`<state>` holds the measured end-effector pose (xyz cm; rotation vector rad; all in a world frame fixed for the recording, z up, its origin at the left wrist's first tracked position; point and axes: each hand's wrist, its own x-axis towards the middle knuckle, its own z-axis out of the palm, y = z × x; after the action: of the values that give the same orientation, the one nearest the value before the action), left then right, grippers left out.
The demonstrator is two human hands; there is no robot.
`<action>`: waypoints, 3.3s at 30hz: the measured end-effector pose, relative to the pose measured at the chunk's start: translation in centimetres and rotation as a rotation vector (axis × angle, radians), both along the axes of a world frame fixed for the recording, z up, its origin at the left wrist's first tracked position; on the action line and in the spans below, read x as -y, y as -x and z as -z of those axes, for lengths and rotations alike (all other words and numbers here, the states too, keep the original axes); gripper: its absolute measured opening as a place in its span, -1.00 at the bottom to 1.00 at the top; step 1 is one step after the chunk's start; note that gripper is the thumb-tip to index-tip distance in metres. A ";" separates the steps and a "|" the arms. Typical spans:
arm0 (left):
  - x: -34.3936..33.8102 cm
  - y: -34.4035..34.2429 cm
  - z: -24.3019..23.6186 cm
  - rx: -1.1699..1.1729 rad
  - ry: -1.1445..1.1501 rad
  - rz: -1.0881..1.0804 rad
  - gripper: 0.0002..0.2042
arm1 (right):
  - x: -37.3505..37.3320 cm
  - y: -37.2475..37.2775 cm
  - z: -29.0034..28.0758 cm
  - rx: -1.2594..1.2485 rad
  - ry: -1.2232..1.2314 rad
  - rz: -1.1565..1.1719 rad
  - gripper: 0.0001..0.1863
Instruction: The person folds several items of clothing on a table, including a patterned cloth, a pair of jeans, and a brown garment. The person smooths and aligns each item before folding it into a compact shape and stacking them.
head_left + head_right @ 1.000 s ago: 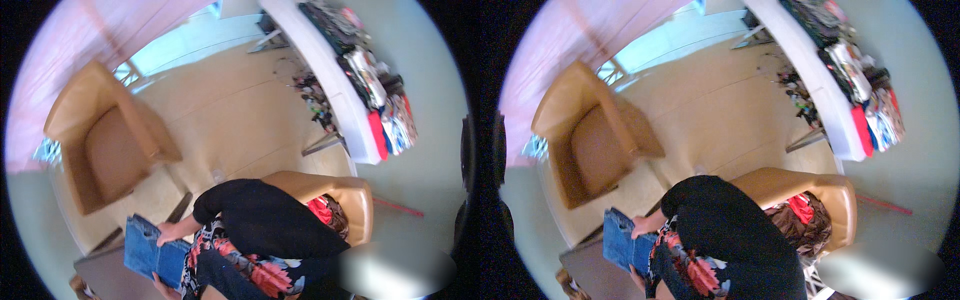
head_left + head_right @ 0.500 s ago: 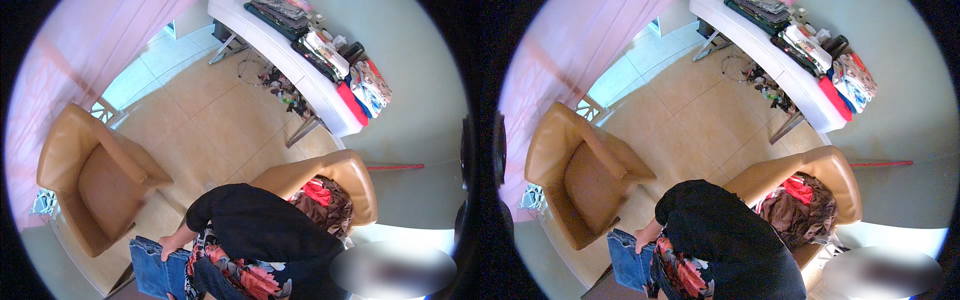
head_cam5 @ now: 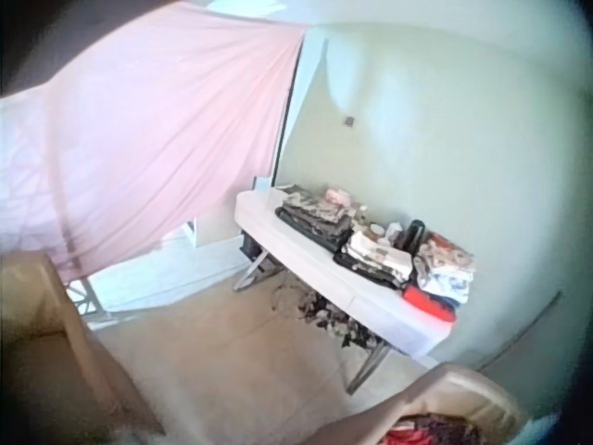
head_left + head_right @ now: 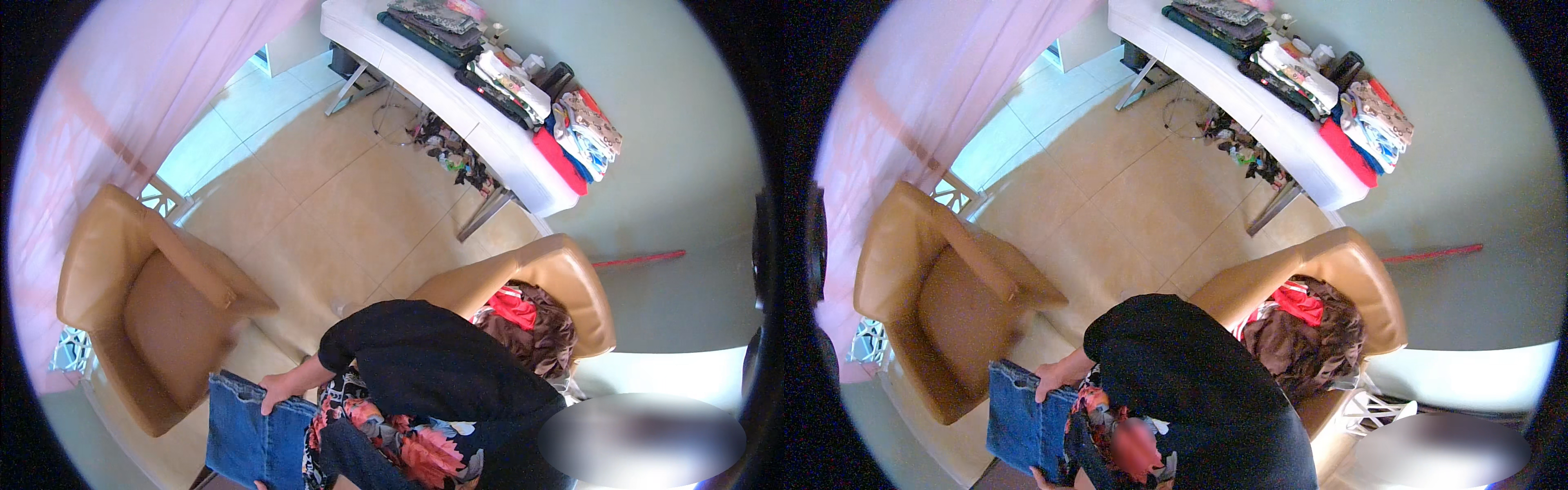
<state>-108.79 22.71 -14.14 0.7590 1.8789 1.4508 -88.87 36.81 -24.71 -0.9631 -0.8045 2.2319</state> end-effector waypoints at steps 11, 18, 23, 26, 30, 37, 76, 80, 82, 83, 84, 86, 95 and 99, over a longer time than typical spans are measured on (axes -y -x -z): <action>-18.1 -11.6 -4.9 0.415 0.448 0.523 -0.27 | -8.7 -15.7 -0.3 -0.144 -0.128 0.518 -0.55; -30.8 -20.5 3.8 0.620 0.535 0.915 -0.32 | -7.6 -30.5 -0.7 0.157 -0.015 0.753 -0.50; -35.8 -30.7 2.6 0.588 0.614 1.015 -0.36 | -7.6 -35.4 1.0 0.175 0.070 1.002 -0.51; -42.1 -33.9 6.0 0.463 0.640 1.150 -0.38 | -7.2 -38.8 -0.6 0.081 0.093 1.127 -0.48; -47.5 -40.7 6.8 0.406 0.637 1.361 -0.41 | -8.2 -41.2 0.4 0.003 0.062 1.349 -0.48; -49.7 -51.4 4.4 0.244 0.672 1.574 -0.45 | -7.8 -44.5 0.1 -0.050 0.148 1.581 -0.47; -48.8 -128.3 -11.0 0.024 0.155 2.169 -0.37 | -4.9 -106.9 -15.6 0.394 -0.241 2.158 -0.50; -50.6 -135.7 -1.3 -0.376 0.149 2.232 -0.31 | -6.1 -113.1 -5.5 0.777 0.202 2.160 -0.39; -50.9 -135.8 0.8 -0.322 0.235 2.192 -0.28 | -6.4 -111.9 -5.4 0.957 0.202 2.132 -0.43; -50.8 -135.5 1.5 -0.291 0.273 2.174 -0.26 | -6.5 -112.0 -5.2 0.934 0.184 2.156 -0.45; -50.8 -135.7 1.9 -0.280 0.316 2.181 -0.25 | -6.7 -112.1 -5.0 0.911 0.167 2.181 -0.47; -50.5 -136.1 0.7 -0.271 0.368 2.194 -0.22 | -6.8 -112.0 -5.4 0.872 0.135 2.220 -0.51; -44.9 -136.4 -4.4 -0.752 -1.170 1.965 -0.51 | -6.5 -111.6 -5.4 0.949 0.255 2.264 -0.45; -39.1 -135.2 0.8 -1.206 -1.419 2.069 -0.43 | -7.2 -111.1 -6.0 1.035 0.263 2.244 -0.39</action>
<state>26.43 61.77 -14.91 3.0236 -0.7012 0.3132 22.20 43.98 -18.75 -1.6604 0.4125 -0.1987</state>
